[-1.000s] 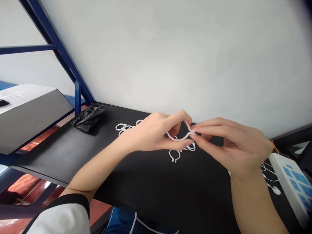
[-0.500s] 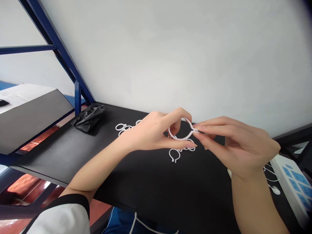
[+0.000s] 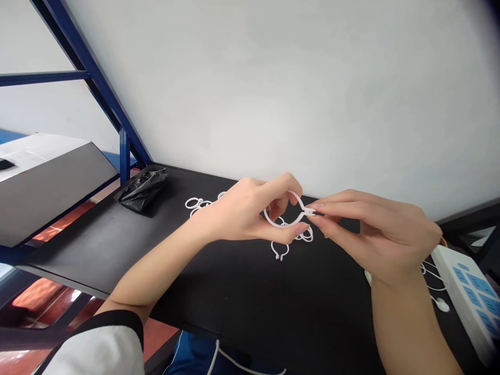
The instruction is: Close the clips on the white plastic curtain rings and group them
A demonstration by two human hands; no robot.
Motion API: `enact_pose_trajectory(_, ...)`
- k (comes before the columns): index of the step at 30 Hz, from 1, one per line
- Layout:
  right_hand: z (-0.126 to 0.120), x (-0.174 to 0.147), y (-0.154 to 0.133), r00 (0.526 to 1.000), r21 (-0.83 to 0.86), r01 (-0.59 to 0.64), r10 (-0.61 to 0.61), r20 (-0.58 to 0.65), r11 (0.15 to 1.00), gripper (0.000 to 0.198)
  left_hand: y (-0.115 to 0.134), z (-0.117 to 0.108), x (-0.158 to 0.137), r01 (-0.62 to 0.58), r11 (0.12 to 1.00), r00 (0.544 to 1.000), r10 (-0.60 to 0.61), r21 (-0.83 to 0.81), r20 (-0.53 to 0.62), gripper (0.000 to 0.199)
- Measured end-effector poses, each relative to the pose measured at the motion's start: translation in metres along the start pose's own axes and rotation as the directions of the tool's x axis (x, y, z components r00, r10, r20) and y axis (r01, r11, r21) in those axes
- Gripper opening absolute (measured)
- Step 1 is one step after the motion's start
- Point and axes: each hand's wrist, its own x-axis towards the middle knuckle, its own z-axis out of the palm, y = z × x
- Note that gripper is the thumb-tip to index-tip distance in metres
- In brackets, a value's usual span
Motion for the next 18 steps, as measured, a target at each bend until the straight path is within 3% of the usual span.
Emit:
enact_pose_trajectory(8, 0.0, -0.0001, -0.0007, 1.0, -0.009, 0.01, -0.01, 0.003, 1.0, 0.037, 0.0002, -0.0008, -0.0002, 0.039, 0.999, 0.998, -0.04, 0.02, 0.042, 0.026)
enact_pose_trajectory(18, -0.0019, 0.0008, -0.0001, 0.997, -0.033, 0.037, -0.034, 0.074, 0.999, 0.03, 0.0002, -0.0017, -0.0003, -0.019, 0.996, 0.999, 0.017, 0.082, 0.031, 0.021)
